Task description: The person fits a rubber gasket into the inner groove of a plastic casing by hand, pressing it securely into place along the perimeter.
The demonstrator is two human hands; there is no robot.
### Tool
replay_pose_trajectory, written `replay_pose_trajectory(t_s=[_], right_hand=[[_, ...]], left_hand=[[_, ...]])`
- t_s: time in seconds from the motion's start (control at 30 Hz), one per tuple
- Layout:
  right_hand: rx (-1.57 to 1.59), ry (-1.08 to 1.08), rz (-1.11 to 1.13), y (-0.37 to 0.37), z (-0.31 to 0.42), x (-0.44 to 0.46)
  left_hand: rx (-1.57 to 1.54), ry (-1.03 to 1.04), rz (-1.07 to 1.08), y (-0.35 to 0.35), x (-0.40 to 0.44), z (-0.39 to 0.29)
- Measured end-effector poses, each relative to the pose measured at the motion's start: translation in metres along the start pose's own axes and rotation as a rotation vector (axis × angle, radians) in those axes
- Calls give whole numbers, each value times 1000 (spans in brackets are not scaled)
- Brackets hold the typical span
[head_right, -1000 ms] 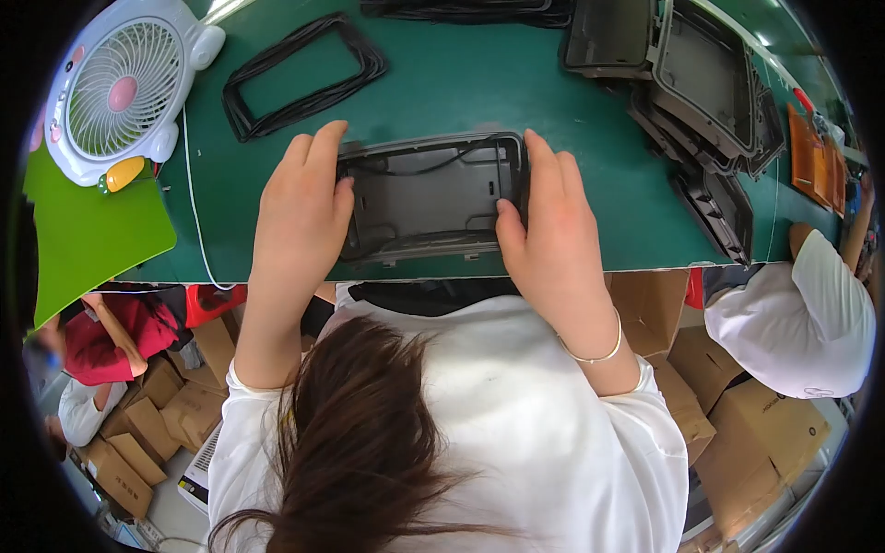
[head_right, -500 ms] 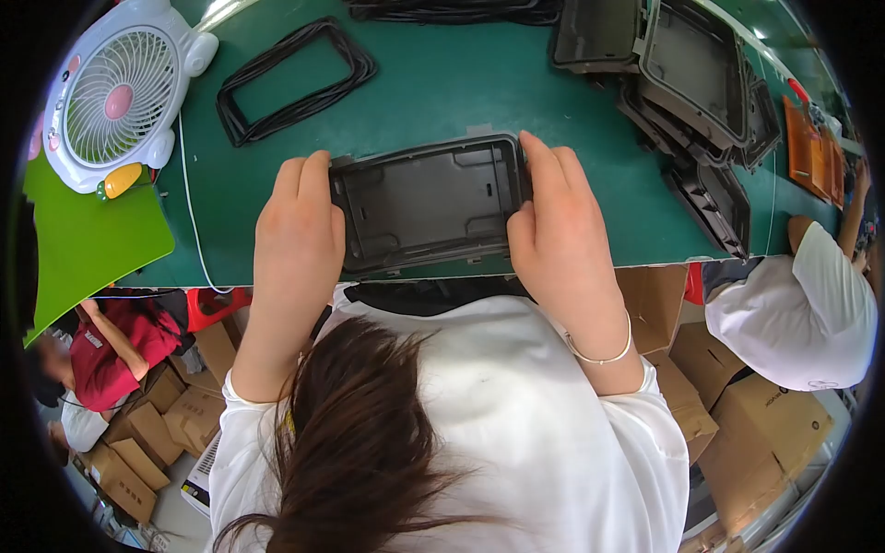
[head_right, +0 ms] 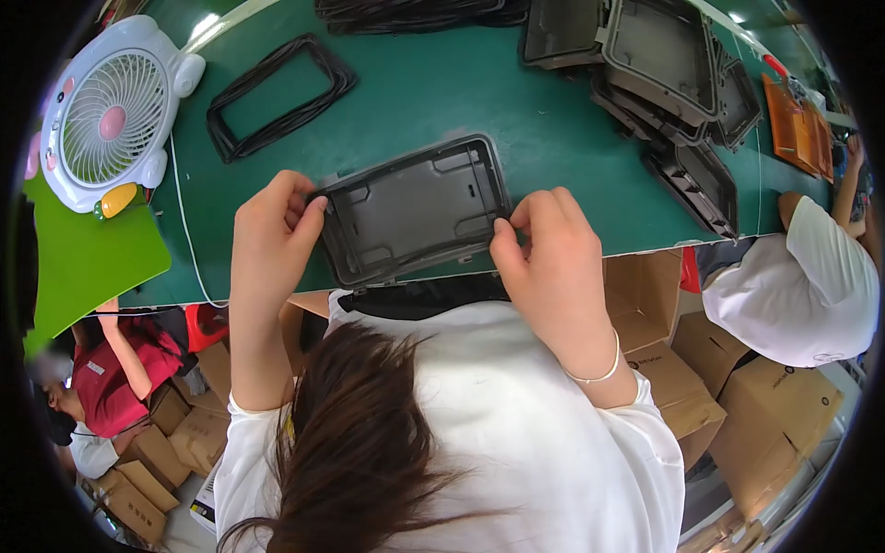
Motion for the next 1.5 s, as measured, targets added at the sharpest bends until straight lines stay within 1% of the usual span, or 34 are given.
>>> replay_pose_trajectory(t_s=[0.1,0.2,0.3,0.4,0.6,0.7,0.8,1.0,1.03,1.13,1.23,1.3,1.43,1.5], right_hand=[[-170,-82,-24,2,2,-1],[-199,-106,-8,-1,4,1],[-180,-68,-15,-6,-4,1],[-20,-5,26,-10,-10,2],[76,40,16,-9,-9,-2],[97,44,24,-4,-10,-2],[92,43,3,-1,-11,-4],[83,12,-62,0,-13,-9],[85,16,-70,0,-13,-9],[90,20,-86,2,-14,-10],[96,11,-86,2,-15,-11],[117,5,-87,2,-17,-11],[275,103,-56,6,-29,-15],[379,158,-31,9,-35,-17]], left_hand=[[30,-36,33,2,3,-1],[24,18,-28,6,2,0],[42,23,-73,9,0,0],[35,35,-96,10,-2,0],[26,20,-95,12,-2,1],[0,-85,-22,12,-2,2],[-165,-105,-88,10,-12,0],[124,-140,90,4,-52,1],[72,-114,126,6,-56,2],[-50,-105,146,10,-61,3],[-48,-149,198,8,-60,4],[-91,-174,177,9,-61,7],[-241,-267,212,15,-69,19],[-258,-273,248,14,-74,14]])
Point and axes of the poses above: each hand's wrist, its own x-axis towards the middle knuckle, its own y-axis out of the palm, z = x × y, the point moved 3 cm from there along x, towards the middle knuckle, and after that the axes turned 8 degrees about -y, right-handed, at the moved point
